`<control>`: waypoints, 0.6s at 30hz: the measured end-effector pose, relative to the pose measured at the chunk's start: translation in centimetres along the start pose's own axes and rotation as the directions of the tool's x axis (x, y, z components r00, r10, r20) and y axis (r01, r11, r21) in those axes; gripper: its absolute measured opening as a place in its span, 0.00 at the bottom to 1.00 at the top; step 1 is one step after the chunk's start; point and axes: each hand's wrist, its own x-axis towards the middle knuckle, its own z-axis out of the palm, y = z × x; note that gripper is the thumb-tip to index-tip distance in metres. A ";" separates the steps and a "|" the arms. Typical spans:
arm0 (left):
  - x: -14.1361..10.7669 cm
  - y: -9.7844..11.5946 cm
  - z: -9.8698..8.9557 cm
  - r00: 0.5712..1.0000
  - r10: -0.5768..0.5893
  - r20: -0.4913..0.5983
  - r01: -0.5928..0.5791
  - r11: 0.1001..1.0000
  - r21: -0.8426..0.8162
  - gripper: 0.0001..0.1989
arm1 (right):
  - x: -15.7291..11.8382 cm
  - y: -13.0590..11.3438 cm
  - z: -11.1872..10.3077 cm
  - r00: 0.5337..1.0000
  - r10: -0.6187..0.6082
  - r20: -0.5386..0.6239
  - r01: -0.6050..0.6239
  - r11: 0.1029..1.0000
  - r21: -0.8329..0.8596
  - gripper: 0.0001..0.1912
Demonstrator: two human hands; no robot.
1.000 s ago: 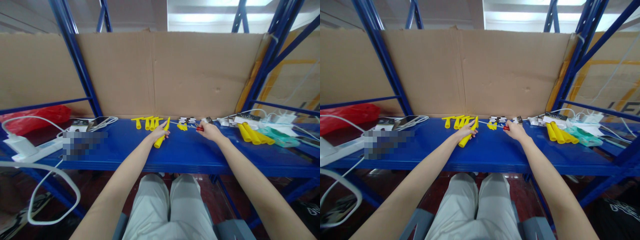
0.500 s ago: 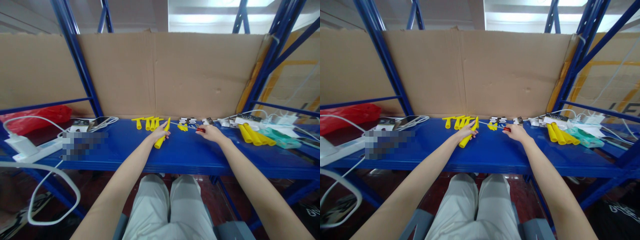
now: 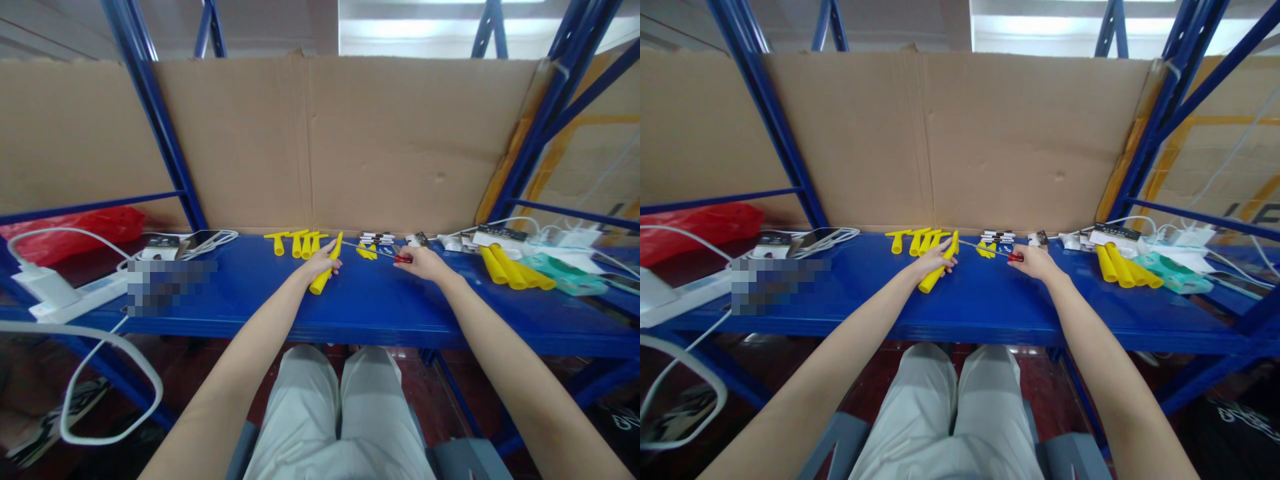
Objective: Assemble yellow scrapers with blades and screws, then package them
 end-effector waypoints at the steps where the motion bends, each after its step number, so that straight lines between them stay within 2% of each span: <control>1: 0.0 0.0 0.0 1.000 0.002 0.000 -0.002 1.000 0.002 0.46 | 0.0 0.1 0.0 1.000 -0.013 0.005 0.012 1.000 0.020 0.09; 6: -0.3 0.3 0.0 1.000 -0.013 -0.002 0.013 1.000 -0.006 0.47 | 0.2 0.6 0.4 0.995 -0.090 0.044 0.080 0.978 0.190 0.12; 9: -0.4 0.3 -0.1 1.000 -0.013 0.000 0.013 1.000 -0.020 0.47 | 0.4 0.8 0.9 0.997 -0.075 0.012 0.069 0.961 0.269 0.11; 13: -0.2 0.1 -0.1 1.000 -0.011 0.003 0.011 0.999 -0.035 0.46 | 0.5 0.8 1.2 0.999 -0.031 -0.024 0.036 0.963 0.268 0.10; 18: -0.1 0.1 0.0 1.000 -0.018 -0.005 0.018 0.999 -0.038 0.45 | 0.2 0.4 0.7 0.997 -0.062 -0.042 0.069 0.980 0.184 0.12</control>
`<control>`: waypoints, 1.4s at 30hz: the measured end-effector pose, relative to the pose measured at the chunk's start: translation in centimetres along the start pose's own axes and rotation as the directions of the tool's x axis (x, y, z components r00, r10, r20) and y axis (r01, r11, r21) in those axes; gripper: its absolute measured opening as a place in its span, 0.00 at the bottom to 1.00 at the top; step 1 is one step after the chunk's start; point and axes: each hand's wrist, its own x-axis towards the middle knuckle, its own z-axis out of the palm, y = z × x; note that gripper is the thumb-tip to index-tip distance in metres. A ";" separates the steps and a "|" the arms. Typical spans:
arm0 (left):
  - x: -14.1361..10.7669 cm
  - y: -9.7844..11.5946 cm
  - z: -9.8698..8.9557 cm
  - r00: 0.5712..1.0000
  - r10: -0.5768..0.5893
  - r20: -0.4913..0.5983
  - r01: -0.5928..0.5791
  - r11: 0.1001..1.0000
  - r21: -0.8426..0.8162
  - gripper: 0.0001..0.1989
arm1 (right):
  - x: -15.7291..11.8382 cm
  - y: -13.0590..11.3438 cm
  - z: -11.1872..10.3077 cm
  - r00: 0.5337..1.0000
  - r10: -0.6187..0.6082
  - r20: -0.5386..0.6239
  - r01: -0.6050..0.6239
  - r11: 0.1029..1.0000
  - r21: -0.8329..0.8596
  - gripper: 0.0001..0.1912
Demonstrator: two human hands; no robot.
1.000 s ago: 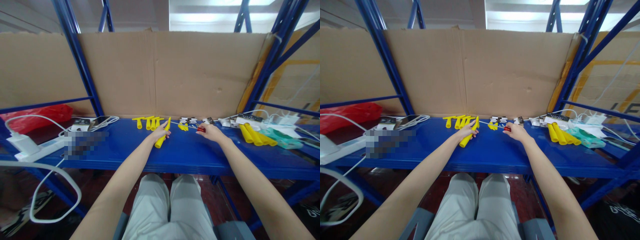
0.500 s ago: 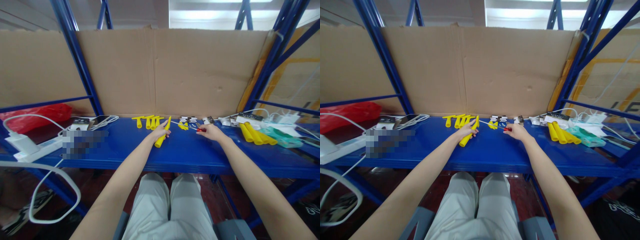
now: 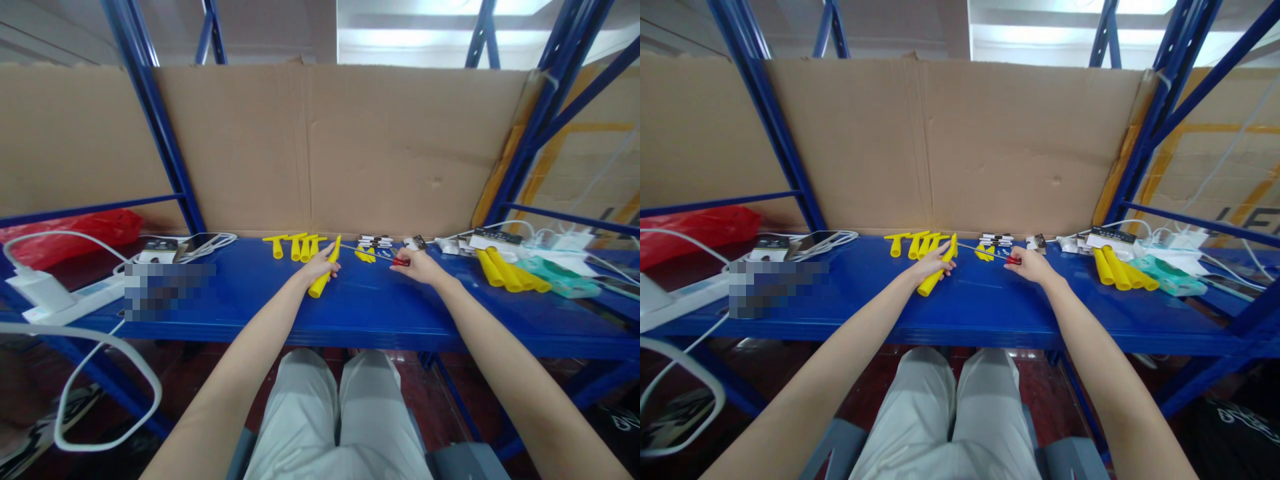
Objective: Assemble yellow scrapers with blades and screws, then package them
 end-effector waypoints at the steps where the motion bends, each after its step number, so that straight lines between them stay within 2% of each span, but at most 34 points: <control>1: 0.0 0.0 0.0 1.000 0.000 0.000 0.000 1.000 0.002 0.45 | 0.0 -0.1 -0.1 1.000 -0.005 0.004 0.005 1.000 -0.016 0.12; 10: 0.1 -0.2 0.0 1.000 0.014 0.002 -0.014 1.000 0.006 0.46 | -0.1 -0.4 -0.4 0.997 -0.001 0.082 0.008 0.996 -0.084 0.14; 15: 0.0 0.0 0.0 1.000 0.004 -0.002 -0.004 1.000 0.023 0.48 | 0.0 -0.2 -0.2 1.000 0.009 0.016 -0.008 0.998 -0.065 0.09; 18: -0.1 0.1 0.1 1.000 0.002 -0.005 -0.002 1.000 0.026 0.47 | 0.0 -0.4 -0.2 0.999 0.053 -0.013 -0.054 0.991 -0.119 0.07; 23: -0.2 0.1 0.1 1.000 0.013 -0.005 -0.013 1.000 0.011 0.47 | -0.3 -1.2 -0.7 0.997 0.078 -0.008 -0.078 0.976 -0.204 0.09; 42: 0.0 0.0 0.1 1.000 0.011 0.008 -0.011 1.000 0.027 0.45 | -0.2 -0.7 -0.4 0.997 0.072 -0.005 -0.071 0.981 -0.180 0.08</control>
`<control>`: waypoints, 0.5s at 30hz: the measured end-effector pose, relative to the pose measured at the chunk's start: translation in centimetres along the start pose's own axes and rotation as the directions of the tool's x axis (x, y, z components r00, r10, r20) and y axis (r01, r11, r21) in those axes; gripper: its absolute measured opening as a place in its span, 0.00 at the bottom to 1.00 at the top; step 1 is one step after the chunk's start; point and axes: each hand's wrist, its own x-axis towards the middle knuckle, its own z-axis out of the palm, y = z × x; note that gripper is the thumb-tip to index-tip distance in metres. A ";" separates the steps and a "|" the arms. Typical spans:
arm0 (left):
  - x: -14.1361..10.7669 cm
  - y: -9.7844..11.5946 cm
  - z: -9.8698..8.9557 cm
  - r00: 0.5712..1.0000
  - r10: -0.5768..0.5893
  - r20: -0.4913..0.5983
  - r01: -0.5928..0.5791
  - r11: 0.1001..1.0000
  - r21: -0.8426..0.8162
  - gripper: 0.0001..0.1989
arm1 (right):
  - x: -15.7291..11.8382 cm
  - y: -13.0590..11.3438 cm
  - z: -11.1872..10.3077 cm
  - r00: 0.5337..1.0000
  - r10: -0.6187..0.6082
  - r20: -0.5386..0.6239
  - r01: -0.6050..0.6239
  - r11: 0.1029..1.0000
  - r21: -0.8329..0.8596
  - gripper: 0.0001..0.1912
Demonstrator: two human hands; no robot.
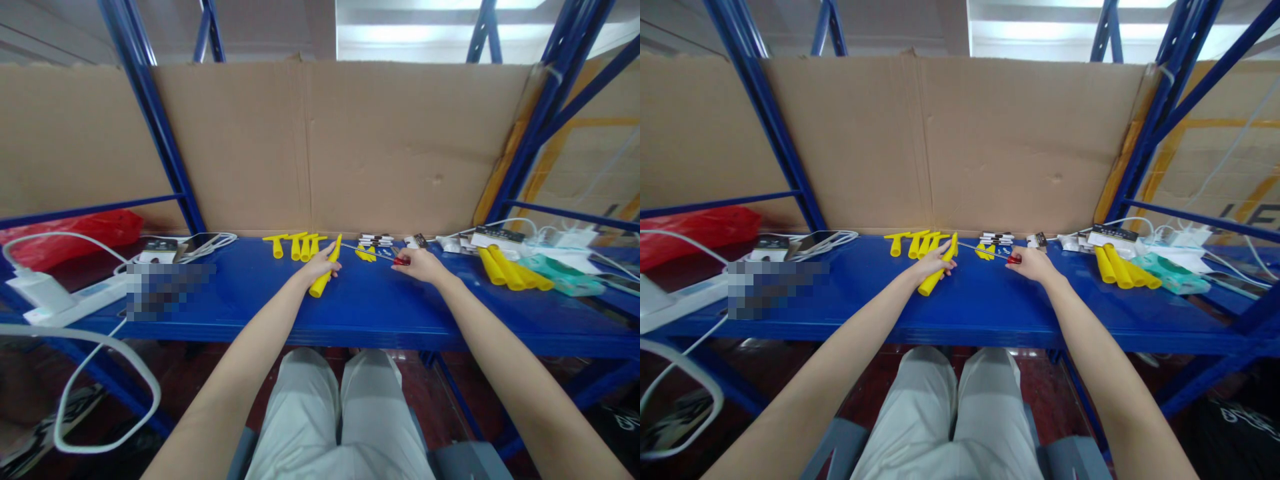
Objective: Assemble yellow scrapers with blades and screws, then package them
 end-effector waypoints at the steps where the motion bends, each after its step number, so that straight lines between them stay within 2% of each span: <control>1: 0.0 0.0 0.0 1.000 0.001 0.000 -0.001 1.000 0.000 0.45 | 0.0 0.0 0.0 1.000 0.001 0.005 -0.001 1.000 0.004 0.08; 15: -0.6 0.8 0.2 1.000 0.005 -0.010 -0.005 1.000 0.031 0.42 | 0.1 0.1 0.0 0.997 0.065 0.041 -0.064 0.998 -0.022 0.08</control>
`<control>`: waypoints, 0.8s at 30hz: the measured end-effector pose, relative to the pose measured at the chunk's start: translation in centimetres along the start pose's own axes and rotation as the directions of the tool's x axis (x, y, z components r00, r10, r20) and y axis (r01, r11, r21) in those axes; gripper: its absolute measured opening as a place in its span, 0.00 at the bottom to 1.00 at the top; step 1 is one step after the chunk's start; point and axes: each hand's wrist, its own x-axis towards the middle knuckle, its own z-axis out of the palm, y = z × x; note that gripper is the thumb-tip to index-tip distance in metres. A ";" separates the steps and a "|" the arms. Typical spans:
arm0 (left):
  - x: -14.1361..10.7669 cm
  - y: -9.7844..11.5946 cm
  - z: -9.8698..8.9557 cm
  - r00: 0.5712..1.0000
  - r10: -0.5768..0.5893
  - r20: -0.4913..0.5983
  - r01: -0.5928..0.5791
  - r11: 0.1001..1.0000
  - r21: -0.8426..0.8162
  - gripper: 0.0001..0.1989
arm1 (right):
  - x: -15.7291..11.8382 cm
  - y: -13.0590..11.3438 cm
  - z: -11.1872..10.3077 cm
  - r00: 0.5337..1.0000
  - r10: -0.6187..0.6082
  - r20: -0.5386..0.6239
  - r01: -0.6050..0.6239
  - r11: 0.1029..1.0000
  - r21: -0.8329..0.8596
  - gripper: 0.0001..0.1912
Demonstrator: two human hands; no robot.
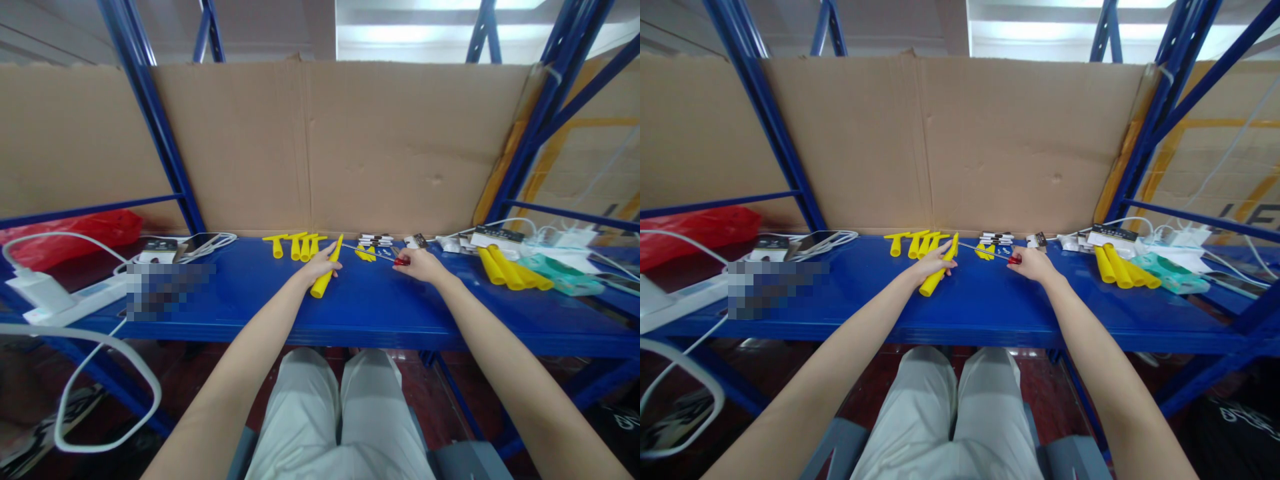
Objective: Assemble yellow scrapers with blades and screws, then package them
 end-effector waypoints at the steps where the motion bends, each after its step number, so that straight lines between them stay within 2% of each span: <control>1: 0.1 -0.1 0.0 1.000 0.003 -0.003 -0.003 1.000 0.003 0.42 | 0.0 0.0 0.0 1.000 0.002 -0.003 -0.002 1.000 -0.001 0.08; 10: 0.5 -0.5 0.0 1.000 0.023 -0.018 -0.022 0.999 0.025 0.42 | 0.1 0.2 0.2 0.999 -0.028 -0.028 0.028 1.000 -0.001 0.09; 19: 0.7 -0.6 -0.2 1.000 0.023 -0.011 -0.023 1.000 0.015 0.42 | 0.1 -0.2 -0.1 0.999 0.033 0.018 -0.033 0.999 0.009 0.10; 24: 0.6 -0.6 -0.1 1.000 0.022 -0.011 -0.022 1.000 0.012 0.42 | 0.1 -0.1 0.1 1.000 0.025 0.007 -0.025 0.999 0.022 0.10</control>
